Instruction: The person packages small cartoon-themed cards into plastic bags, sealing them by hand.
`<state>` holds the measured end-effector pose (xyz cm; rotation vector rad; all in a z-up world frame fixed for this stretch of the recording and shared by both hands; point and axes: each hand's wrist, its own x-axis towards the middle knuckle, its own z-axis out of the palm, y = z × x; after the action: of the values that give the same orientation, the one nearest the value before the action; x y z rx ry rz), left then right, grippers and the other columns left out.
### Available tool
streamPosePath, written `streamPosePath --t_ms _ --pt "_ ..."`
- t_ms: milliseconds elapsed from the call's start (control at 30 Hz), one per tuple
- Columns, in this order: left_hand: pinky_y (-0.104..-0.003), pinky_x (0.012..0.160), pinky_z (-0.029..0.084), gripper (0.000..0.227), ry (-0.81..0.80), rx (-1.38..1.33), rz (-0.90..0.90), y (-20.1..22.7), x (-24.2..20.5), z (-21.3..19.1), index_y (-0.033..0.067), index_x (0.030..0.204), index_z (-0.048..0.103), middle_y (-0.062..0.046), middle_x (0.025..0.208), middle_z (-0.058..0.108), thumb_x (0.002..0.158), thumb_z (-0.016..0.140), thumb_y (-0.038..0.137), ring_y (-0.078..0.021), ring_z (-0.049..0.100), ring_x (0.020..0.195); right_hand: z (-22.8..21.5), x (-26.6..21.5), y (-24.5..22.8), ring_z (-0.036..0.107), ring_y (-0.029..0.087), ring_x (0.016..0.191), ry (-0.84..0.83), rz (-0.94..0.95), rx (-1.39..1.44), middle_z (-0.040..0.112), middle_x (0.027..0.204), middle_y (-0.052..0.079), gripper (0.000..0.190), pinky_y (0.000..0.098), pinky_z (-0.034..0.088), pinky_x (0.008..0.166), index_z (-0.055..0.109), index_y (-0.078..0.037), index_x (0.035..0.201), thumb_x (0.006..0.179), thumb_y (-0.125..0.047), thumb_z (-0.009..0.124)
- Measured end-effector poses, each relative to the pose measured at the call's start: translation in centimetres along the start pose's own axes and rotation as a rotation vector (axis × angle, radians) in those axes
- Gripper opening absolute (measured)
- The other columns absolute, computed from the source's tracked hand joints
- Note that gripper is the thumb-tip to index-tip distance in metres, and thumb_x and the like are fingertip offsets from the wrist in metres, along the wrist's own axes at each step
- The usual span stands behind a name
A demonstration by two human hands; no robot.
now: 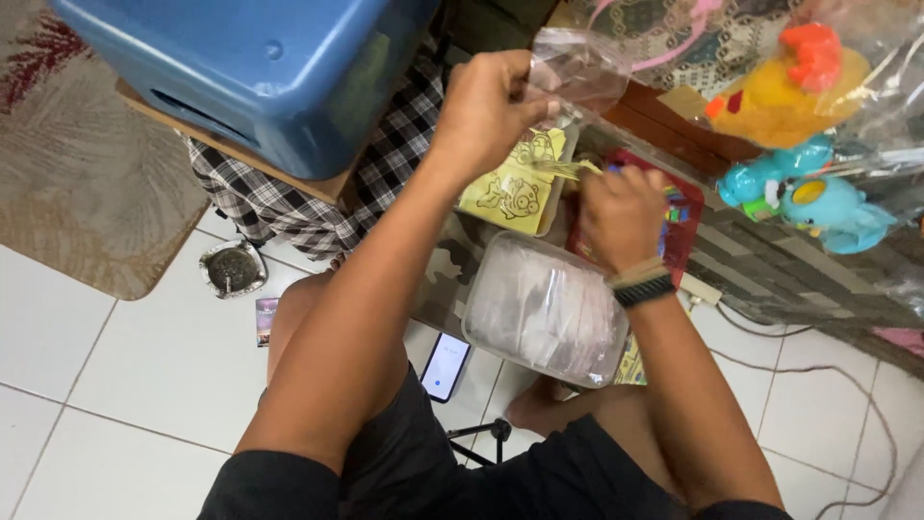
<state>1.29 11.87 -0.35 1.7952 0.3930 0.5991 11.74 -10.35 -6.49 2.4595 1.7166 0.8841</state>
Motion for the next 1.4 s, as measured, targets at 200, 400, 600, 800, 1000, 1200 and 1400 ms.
streamPosePath --t_ms 200,400,600,800,1000,1200,1400 --pt "-0.019 0.051 0.056 0.012 -0.055 -0.191 0.060 -0.2 -0.6 1.0 0.0026 0.091 0.074 -0.001 0.072 0.074 0.082 0.080 -0.003 -0.0044 0.065 0.057 -5.4 -5.5 2.4 0.053 0.024 0.063 0.003 0.304 0.555 0.071 0.086 0.016 0.042 0.0346 0.046 0.060 0.078 0.000 0.125 0.085 0.003 0.068" --pt "-0.022 0.051 0.057 0.023 -0.141 -0.102 -0.038 0.6 -1.9 3.0 0.0001 0.103 0.075 -0.005 0.077 0.077 0.081 0.080 -0.002 -0.0077 0.067 0.057 -9.2 -6.0 5.2 0.049 0.007 0.076 0.103 0.822 1.048 0.067 0.099 0.006 0.023 0.0184 0.040 0.069 0.070 0.007 0.127 0.105 0.003 0.068" --pt "-0.022 0.057 0.055 0.020 -0.287 -0.086 -0.082 0.6 -3.0 5.9 -0.0038 0.102 0.075 -0.005 0.078 0.075 0.082 0.076 -0.002 -0.0088 0.065 0.063 -8.4 -6.7 6.7 0.071 0.028 0.111 0.422 0.835 1.440 0.065 0.141 0.025 0.082 0.0277 0.064 0.081 0.024 -0.009 0.166 0.101 0.021 0.064" --pt "-0.023 0.051 0.044 0.021 -0.394 0.026 -0.067 2.6 -4.7 7.6 0.0020 0.080 0.063 -0.002 0.068 0.067 0.085 0.083 0.001 -0.0069 0.056 0.057 -8.1 -6.2 6.4 0.068 0.023 0.103 0.626 0.779 1.511 0.063 0.139 0.023 0.065 0.0269 0.062 0.079 0.036 -0.005 0.154 0.102 0.022 0.063" --pt "-0.018 0.065 0.055 0.025 -0.510 -0.113 -0.107 3.5 -5.2 8.4 -0.0022 0.112 0.072 -0.005 0.089 0.076 0.088 0.073 -0.009 -0.0055 0.068 0.076 -8.3 -6.0 5.9 0.065 0.021 0.112 0.640 0.778 1.543 0.063 0.135 0.020 0.060 0.0293 0.059 0.095 0.038 -0.005 0.151 0.103 0.020 0.062" --pt "-0.020 0.076 0.057 0.041 -0.557 -0.288 -0.068 2.4 -5.3 8.6 -0.0040 0.129 0.065 -0.010 0.115 0.075 0.090 0.073 -0.011 -0.0095 0.070 0.090 -8.3 -5.5 5.6 0.064 0.022 0.116 0.595 0.768 1.547 0.061 0.136 0.020 0.060 0.0306 0.058 0.102 0.039 -0.002 0.148 0.099 0.020 0.064" --pt "-0.023 0.073 0.062 0.023 -0.558 -0.210 -0.023 3.6 -5.5 8.3 -0.0021 0.109 0.067 -0.011 0.099 0.078 0.088 0.072 -0.011 -0.0159 0.077 0.096 -7.8 -5.3 5.0 0.064 0.020 0.116 0.524 0.734 1.625 0.063 0.135 0.018 0.061 0.0300 0.055 0.106 0.040 -0.001 0.150 0.097 0.018 0.065"
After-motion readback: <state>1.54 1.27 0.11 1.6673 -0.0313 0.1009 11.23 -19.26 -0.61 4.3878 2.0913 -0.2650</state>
